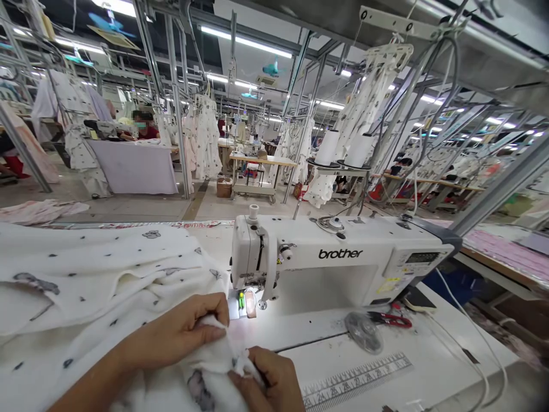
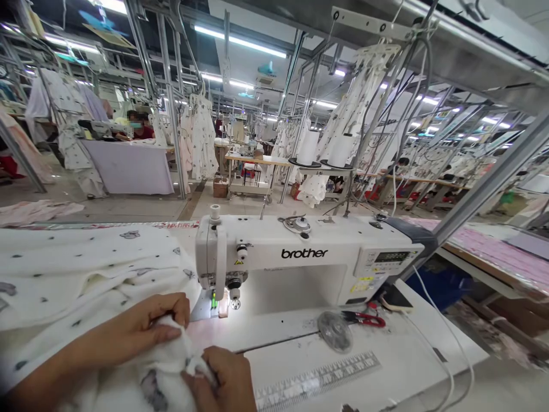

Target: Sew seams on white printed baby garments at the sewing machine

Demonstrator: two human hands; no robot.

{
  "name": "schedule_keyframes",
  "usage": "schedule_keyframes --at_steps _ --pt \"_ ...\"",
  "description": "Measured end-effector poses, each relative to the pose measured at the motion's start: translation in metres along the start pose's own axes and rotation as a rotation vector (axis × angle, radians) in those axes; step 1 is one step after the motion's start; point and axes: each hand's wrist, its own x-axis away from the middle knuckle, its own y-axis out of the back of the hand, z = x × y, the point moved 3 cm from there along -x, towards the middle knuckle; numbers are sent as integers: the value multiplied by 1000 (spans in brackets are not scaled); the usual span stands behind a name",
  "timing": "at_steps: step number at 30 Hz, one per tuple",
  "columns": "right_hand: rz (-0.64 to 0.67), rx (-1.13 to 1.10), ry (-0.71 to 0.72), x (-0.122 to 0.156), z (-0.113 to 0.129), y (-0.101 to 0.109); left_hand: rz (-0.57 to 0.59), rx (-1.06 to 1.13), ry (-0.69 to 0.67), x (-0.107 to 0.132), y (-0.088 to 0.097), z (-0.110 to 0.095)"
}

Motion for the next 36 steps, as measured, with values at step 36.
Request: schedule_keyframes --at_steps 36 --pt "-106 42 -40 5 18 5 95 -228 -96 -8 -33 -10"
